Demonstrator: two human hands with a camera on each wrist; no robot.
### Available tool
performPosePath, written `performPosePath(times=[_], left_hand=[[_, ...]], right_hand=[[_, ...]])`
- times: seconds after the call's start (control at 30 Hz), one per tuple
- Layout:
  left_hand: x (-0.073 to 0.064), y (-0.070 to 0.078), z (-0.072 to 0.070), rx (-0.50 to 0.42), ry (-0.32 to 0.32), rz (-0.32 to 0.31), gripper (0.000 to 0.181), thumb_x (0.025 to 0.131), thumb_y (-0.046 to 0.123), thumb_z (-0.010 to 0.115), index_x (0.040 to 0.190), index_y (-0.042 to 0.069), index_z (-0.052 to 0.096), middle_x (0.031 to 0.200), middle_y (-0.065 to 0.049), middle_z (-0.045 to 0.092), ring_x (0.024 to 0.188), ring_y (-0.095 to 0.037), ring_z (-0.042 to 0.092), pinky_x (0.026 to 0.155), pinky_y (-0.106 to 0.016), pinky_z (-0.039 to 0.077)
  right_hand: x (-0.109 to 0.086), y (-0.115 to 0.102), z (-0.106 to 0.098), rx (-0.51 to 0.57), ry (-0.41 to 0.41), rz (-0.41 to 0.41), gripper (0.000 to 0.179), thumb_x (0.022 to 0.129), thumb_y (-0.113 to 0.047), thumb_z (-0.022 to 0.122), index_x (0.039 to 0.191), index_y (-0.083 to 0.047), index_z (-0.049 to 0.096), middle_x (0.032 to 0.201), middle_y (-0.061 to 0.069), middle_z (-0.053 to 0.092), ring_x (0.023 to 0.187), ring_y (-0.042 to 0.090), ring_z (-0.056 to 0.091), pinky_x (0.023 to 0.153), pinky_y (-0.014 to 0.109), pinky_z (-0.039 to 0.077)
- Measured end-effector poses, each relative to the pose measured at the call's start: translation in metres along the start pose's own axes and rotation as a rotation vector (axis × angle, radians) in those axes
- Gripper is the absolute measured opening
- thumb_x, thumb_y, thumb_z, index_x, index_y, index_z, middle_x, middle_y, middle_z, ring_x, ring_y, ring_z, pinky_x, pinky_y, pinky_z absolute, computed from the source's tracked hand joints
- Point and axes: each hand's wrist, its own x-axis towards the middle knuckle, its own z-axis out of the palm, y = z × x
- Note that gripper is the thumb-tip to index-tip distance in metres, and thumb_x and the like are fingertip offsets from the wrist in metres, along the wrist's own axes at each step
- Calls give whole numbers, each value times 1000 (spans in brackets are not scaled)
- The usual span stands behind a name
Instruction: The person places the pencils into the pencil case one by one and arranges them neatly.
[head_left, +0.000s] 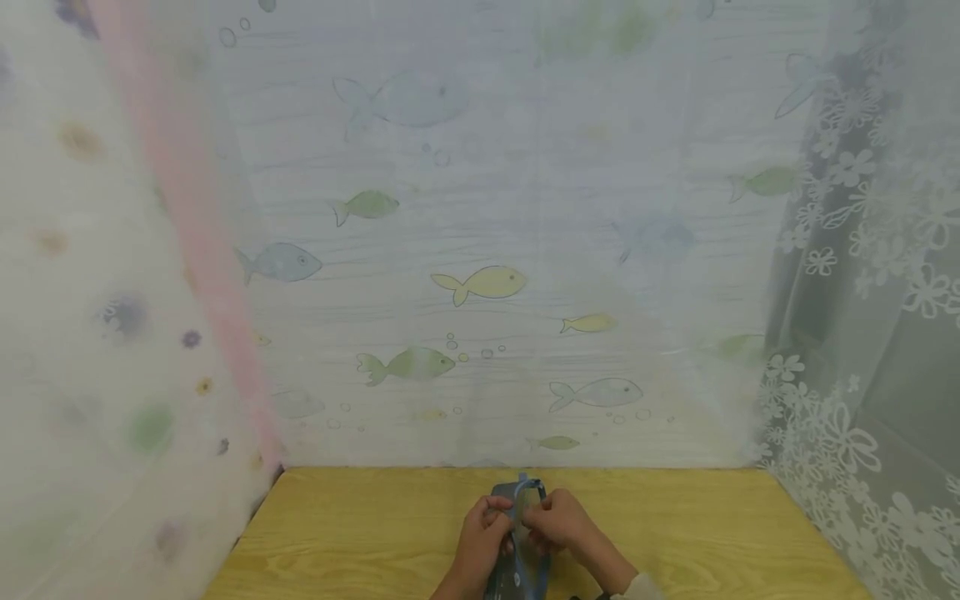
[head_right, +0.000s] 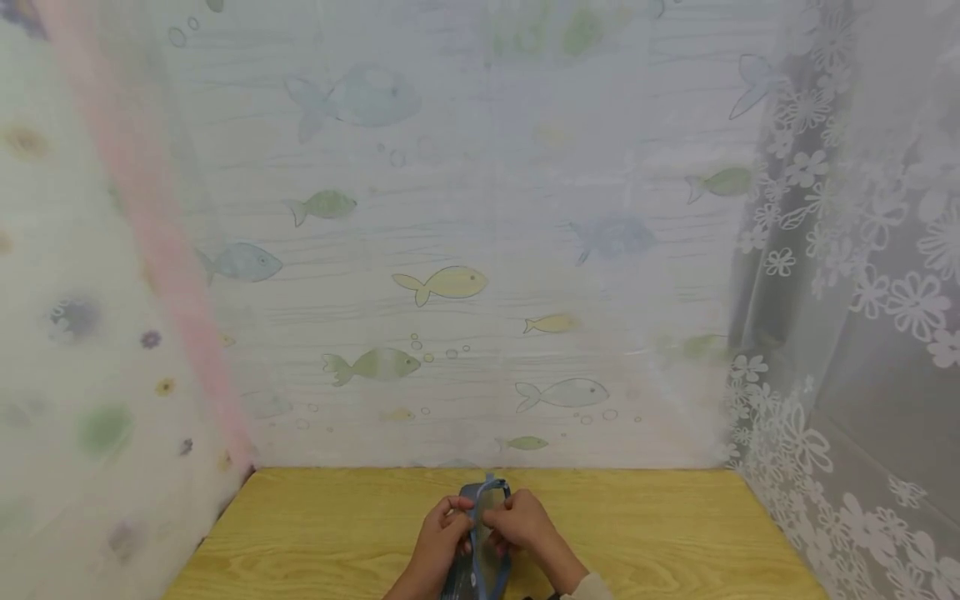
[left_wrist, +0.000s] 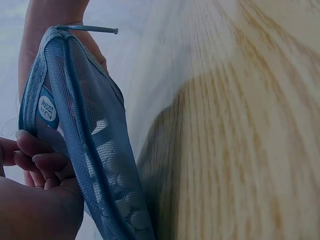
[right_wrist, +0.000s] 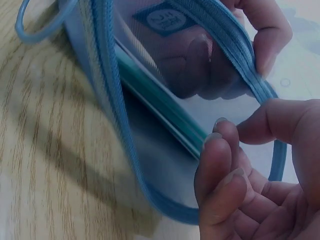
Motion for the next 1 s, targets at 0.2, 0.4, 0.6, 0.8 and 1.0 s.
performPosePath(times=[0.2, 0.4, 0.6, 0.8, 1.0], left_hand=[[0, 2, -1, 9, -15, -21, 33, 90, 4, 56, 122, -3, 58, 69, 3, 55, 59, -12, 52, 61, -25, 45], [-1, 2, -2, 12, -29, -19, 35, 91, 4, 56, 125, -5, 57, 70, 4, 54, 60, -12, 51, 61, -24, 44], [-2, 3, -2, 4, -27, -1, 33, 91, 3, 57, 123, -4, 58, 68, 4, 53, 59, -12, 51, 60, -24, 45], [-1, 2, -2, 7, -14, -7, 32, 90, 3, 58, 122, -3, 59, 67, 4, 53, 60, -12, 52, 61, -24, 45], [0, -2, -1, 52, 15, -14, 33, 90, 5, 59, 123, -3, 58, 70, 4, 58, 64, -12, 56, 64, -25, 47]], right_hand=[[0, 5, -3, -18, -13, -1, 21, 87, -14, 67, 83, 4, 75, 65, 4, 71, 55, 13, 66, 51, 25, 51], [-1, 11, -7, -16, -9, -22, 19, 88, -14, 66, 82, 2, 72, 67, 4, 71, 58, 16, 68, 55, 30, 55], [-2, 16, -10, -17, -21, -48, 17, 87, -14, 67, 71, -7, 65, 65, 1, 66, 59, 13, 62, 53, 26, 48], [-3, 19, -14, -46, -39, -66, 17, 89, -15, 66, 75, -5, 67, 66, -2, 62, 59, 12, 54, 54, 26, 43], [-4, 23, -19, -130, -20, -128, 16, 90, -15, 66, 82, -2, 70, 68, 0, 65, 60, 13, 59, 56, 28, 47]])
